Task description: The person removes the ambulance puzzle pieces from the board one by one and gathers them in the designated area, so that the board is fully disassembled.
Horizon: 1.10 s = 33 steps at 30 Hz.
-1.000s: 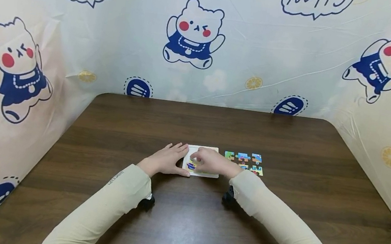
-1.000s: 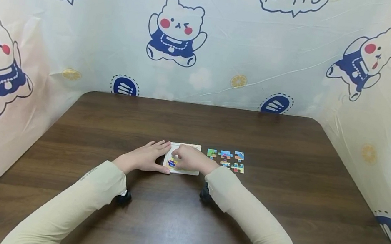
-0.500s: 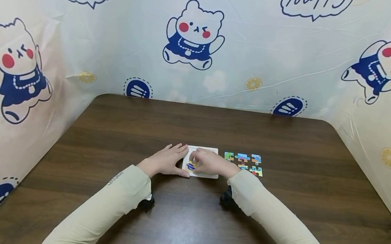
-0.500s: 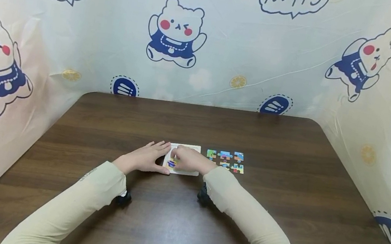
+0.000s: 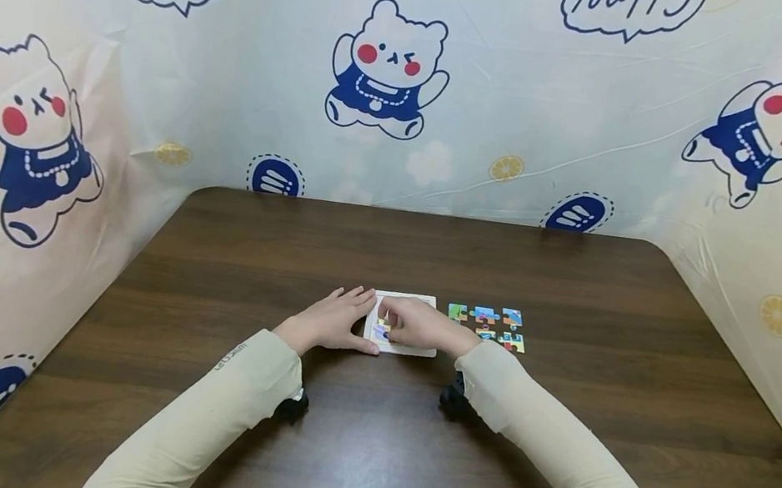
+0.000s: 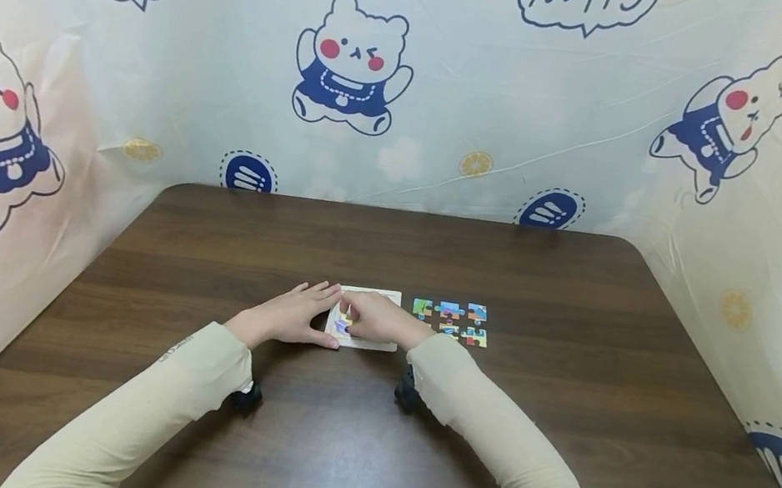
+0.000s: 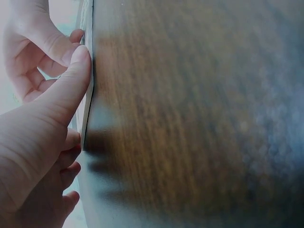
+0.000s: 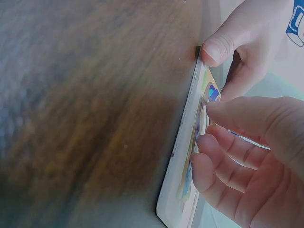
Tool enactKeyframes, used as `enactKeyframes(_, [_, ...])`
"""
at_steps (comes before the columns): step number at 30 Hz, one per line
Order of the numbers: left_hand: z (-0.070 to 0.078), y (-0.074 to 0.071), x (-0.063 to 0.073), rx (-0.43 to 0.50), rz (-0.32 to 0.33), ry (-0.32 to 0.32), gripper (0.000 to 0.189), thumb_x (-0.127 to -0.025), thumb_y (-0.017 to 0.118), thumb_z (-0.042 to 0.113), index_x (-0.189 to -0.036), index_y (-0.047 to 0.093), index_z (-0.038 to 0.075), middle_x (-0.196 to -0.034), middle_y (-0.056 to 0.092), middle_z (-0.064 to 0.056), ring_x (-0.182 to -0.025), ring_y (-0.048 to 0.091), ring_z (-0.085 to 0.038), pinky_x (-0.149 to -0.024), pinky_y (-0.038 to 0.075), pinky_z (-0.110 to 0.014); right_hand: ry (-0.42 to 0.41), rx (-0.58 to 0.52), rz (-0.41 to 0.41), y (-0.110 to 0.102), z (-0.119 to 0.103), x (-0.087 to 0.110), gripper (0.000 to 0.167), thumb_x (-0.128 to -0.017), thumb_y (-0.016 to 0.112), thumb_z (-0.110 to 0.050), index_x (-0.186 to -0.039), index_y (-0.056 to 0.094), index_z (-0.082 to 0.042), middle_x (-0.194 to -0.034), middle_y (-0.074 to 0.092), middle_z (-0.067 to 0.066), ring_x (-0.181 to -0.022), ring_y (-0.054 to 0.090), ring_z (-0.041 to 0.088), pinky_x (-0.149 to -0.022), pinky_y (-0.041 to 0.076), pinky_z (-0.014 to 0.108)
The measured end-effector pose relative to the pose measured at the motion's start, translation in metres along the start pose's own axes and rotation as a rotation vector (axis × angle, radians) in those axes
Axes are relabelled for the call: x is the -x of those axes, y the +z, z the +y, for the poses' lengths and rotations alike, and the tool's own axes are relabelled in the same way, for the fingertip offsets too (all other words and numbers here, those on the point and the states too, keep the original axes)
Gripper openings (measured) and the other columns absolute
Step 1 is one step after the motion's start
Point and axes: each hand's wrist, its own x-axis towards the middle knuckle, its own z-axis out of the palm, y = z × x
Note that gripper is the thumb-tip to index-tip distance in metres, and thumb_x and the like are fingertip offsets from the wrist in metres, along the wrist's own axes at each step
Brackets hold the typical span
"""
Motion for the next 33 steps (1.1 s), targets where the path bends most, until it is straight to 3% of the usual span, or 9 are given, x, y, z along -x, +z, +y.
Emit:
enactKeyframes(8, [0.0,0.0,-0.001,-0.007,0.004,-0.001,0.094,-0.08,0.057,0.062,-0.144,0.026,0.002,-0.149,0.02,-0.013,-0.137,0.014,-0.029,-0.108,0.01,-0.047,-0.024,0.012,0.05,0.004,0.003,-0.003,0.016,-0.082,0.065,0.0,-0.093,0.056,-0.005,-0.078,0.057,0.006,-0.067,0.048,0.013,-0.062,0.041,0.026])
enactKeyframes(15, [0.0,-0.001,0.001,0.001,-0.001,-0.001,0.093,-0.08,0.057,0.062,-0.144,0.025,0.002,-0.149,0.02,-0.013,-0.137,0.013,-0.029,-0.108,0.01,-0.047,0.016,0.005,0.066,0.004,0.003,-0.003,0.017,-0.081,0.067,-0.002,-0.093,0.055,-0.006,-0.076,0.056,0.004,-0.066,0.049,0.013,-0.062,0.042,0.026])
enactKeyframes(21, [0.0,-0.001,0.001,-0.004,-0.008,-0.008,0.094,-0.08,0.057,0.062,-0.145,0.025,0.002,-0.15,0.019,-0.013,-0.137,0.013,-0.029,-0.108,0.01,-0.047,0.063,-0.037,0.067,-0.002,0.0,0.002,0.017,-0.083,0.067,-0.006,-0.094,0.055,-0.007,-0.077,0.056,0.0,-0.065,0.05,0.012,-0.059,0.042,0.024])
enactKeyframes(28, [0.001,-0.001,0.0,-0.008,-0.019,-0.027,0.096,-0.079,0.056,0.064,-0.145,0.023,0.002,-0.15,0.019,-0.012,-0.137,0.012,-0.028,-0.108,0.009,-0.047,0.002,-0.046,0.092,-0.013,0.003,0.013,0.016,-0.083,0.065,-0.003,-0.096,0.055,-0.004,-0.077,0.054,-0.001,-0.064,0.051,0.013,-0.06,0.043,0.025])
enactKeyframes(33, [0.001,-0.001,-0.001,-0.008,-0.027,-0.037,0.096,-0.079,0.055,0.064,-0.145,0.023,0.003,-0.15,0.018,-0.011,-0.137,0.012,-0.028,-0.108,0.009,-0.047,0.041,-0.046,0.089,-0.022,0.006,0.022,0.018,-0.084,0.065,-0.004,-0.1,0.057,-0.005,-0.08,0.055,-0.001,-0.067,0.053,0.013,-0.062,0.045,0.025])
